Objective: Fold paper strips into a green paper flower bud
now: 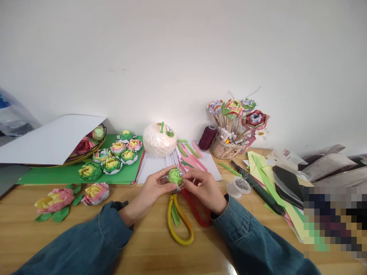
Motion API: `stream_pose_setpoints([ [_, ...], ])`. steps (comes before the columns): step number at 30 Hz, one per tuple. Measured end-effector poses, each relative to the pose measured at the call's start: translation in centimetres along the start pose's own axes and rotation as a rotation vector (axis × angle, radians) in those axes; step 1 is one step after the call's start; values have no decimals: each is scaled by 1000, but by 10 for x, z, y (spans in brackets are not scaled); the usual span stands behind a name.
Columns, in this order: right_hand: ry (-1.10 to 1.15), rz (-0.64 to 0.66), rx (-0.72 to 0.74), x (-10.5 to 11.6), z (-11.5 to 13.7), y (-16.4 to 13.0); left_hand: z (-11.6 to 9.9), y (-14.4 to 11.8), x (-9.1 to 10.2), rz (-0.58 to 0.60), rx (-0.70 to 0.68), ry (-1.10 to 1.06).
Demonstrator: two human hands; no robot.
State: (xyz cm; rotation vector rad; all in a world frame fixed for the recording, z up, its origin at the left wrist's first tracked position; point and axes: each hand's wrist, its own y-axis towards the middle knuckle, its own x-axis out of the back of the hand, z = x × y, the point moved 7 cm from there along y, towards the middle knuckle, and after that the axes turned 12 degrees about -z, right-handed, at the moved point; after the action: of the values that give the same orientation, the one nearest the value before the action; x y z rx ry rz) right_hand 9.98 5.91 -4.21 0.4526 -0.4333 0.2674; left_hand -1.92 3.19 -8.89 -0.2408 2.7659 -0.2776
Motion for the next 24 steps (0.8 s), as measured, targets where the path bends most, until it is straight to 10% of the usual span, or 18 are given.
stream_pose_setpoints([
  [6,-334,-188,241,4,15,-9,-1,-1,0,-21,-13,17],
  [15,333,147,-210,-6,-13,-1,-1,-2,-2,50,13,-15],
  [24,429,174,-350,-7,-26,-3,2,-3,-5,78,-6,150],
])
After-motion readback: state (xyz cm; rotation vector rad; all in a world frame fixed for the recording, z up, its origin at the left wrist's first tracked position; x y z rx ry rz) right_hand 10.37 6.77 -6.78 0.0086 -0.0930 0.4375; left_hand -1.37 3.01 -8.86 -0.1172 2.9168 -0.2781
